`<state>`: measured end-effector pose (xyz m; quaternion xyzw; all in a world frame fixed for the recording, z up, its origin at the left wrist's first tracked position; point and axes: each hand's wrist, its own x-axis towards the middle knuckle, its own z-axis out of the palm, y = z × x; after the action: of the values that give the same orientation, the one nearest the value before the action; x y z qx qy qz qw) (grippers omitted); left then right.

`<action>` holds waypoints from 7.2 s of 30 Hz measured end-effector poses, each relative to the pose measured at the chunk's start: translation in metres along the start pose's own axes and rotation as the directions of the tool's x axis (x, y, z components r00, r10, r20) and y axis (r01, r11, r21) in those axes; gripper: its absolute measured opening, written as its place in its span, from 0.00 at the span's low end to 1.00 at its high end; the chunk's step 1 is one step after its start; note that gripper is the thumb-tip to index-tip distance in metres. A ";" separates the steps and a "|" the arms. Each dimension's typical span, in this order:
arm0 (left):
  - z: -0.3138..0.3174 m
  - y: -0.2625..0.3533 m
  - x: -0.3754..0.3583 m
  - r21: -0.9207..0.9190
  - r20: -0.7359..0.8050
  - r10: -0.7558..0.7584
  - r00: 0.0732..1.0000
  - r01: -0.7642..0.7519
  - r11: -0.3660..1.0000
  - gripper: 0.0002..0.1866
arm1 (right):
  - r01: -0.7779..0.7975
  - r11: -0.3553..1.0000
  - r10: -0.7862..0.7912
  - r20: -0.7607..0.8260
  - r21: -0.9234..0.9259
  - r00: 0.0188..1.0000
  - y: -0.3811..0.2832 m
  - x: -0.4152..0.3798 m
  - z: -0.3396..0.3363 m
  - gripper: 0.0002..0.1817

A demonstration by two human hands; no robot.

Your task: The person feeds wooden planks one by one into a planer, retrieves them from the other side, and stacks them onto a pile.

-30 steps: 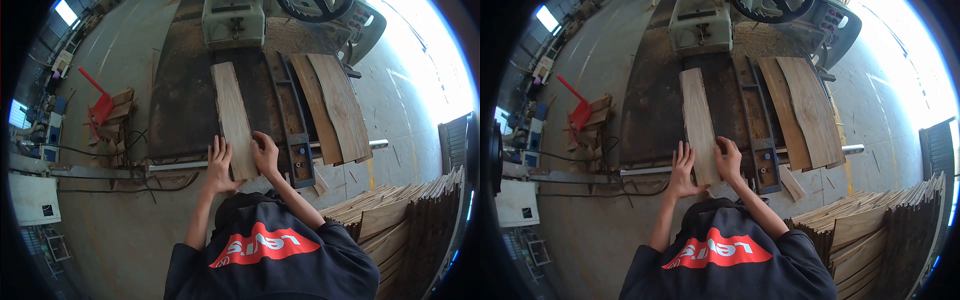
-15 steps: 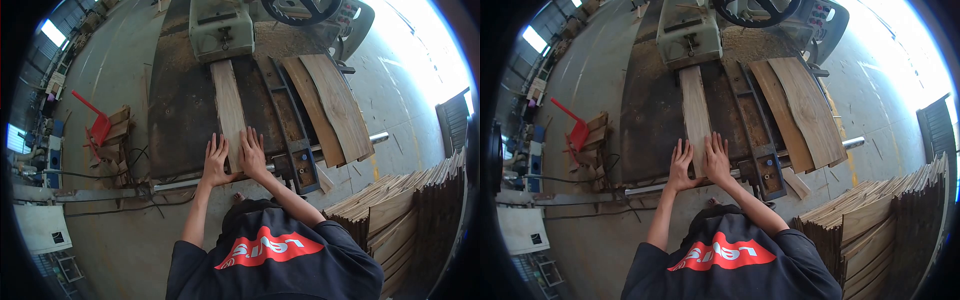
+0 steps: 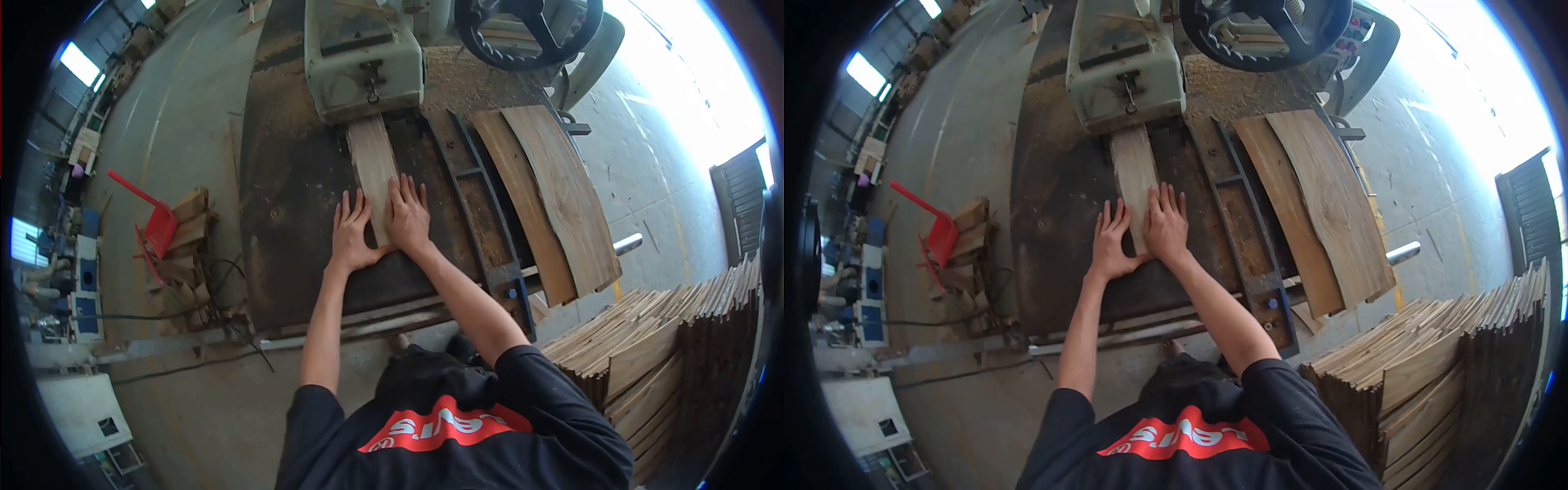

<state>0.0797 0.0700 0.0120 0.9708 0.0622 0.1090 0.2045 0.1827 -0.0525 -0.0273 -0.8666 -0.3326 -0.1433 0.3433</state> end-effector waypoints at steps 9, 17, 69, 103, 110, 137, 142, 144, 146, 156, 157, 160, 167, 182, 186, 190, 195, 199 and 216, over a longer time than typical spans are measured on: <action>0.000 -0.012 0.029 0.123 -0.157 0.005 0.988 0.015 0.992 0.51 | -0.031 0.999 0.029 0.093 0.026 0.995 0.029 0.054 0.034 0.33; 0.017 0.055 -0.081 0.156 -0.338 0.096 0.936 -0.045 0.987 0.38 | -0.256 0.918 0.284 0.050 -0.303 0.958 0.112 0.009 -0.205 0.52; 0.000 0.090 -0.179 0.135 -0.152 -0.165 0.975 0.185 0.973 0.73 | -0.080 0.995 0.069 0.182 0.053 0.981 -0.033 -0.138 -0.110 0.44; -0.048 -0.005 0.016 0.345 0.137 -0.286 0.948 0.225 0.911 0.71 | -0.019 0.994 0.035 -0.148 0.111 0.988 0.004 0.039 0.018 0.21; 0.014 -0.011 -0.049 0.115 -0.262 -0.208 0.942 0.245 0.963 0.55 | 0.027 0.998 -0.029 0.029 0.055 0.999 0.044 0.046 -0.054 0.34; 0.005 0.179 -0.113 -0.829 -0.144 -0.406 0.902 0.113 0.547 0.40 | -0.054 0.996 0.030 0.286 0.075 0.958 0.132 -0.011 -0.357 0.13; 0.013 0.242 -0.129 -0.752 -0.054 -0.169 0.984 0.071 0.656 0.65 | -0.297 0.894 0.122 0.457 0.336 0.881 0.101 -0.022 -0.310 0.14; 0.012 0.246 -0.136 -0.661 -0.108 -0.100 0.989 0.003 0.751 0.71 | -0.439 0.772 0.154 0.535 0.459 0.831 0.085 -0.034 -0.291 0.14; 0.005 0.247 -0.144 -0.673 -0.121 -0.102 0.987 -0.006 0.739 0.76 | -0.574 0.595 0.160 0.618 0.562 0.770 0.068 -0.046 -0.263 0.16; -0.013 0.145 -0.181 -0.260 -0.120 -0.372 0.920 0.332 0.907 0.73 | -0.614 0.187 0.351 0.532 0.766 0.771 -0.010 -0.096 -0.101 0.20; -0.015 0.126 -0.177 -0.278 -0.134 -0.313 0.940 0.267 0.923 0.71 | -0.453 0.444 0.420 0.267 0.774 0.868 -0.018 -0.090 -0.100 0.24; -0.002 0.082 -0.173 -0.209 -0.183 -0.222 0.958 0.182 0.961 0.68 | -0.162 0.858 0.189 -0.006 0.488 0.982 -0.031 -0.100 -0.091 0.31; -0.008 0.074 -0.156 0.010 -0.246 -0.232 0.941 0.242 0.970 0.67 | 0.026 0.985 -0.057 0.184 0.170 0.981 -0.046 -0.143 -0.078 0.36; -0.003 0.063 -0.151 -0.127 -0.305 -0.158 0.939 0.124 0.984 0.64 | 0.009 0.994 -0.035 0.246 0.107 0.969 -0.050 -0.143 -0.081 0.33; 0.002 0.062 -0.147 -0.122 -0.316 -0.183 0.931 0.152 0.981 0.61 | 0.016 0.996 -0.036 0.223 0.088 0.974 -0.042 -0.145 -0.080 0.32; 0.004 0.057 -0.141 -0.094 -0.303 -0.146 0.942 0.123 0.988 0.61 | 0.016 0.994 -0.036 0.192 0.104 0.981 -0.041 -0.140 -0.078 0.30; 0.008 0.060 -0.130 -0.111 -0.304 -0.143 0.942 0.114 0.987 0.62 | -0.002 0.997 -0.010 0.166 0.074 0.986 -0.036 -0.124 -0.083 0.28; 0.008 0.054 -0.120 -0.082 -0.289 -0.147 0.946 0.129 0.988 0.64 | -0.009 0.998 0.001 0.136 0.059 0.991 -0.034 -0.110 -0.071 0.28; -0.005 -0.023 0.015 0.056 -0.205 -0.060 0.977 0.073 0.996 0.69 | -0.102 0.991 0.109 0.086 -0.089 0.990 -0.011 0.032 0.004 0.31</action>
<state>0.0917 0.0952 0.0104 0.9579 0.1188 0.1987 0.1696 0.1990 -0.0284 -0.0100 -0.9024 -0.2951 -0.0993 0.2978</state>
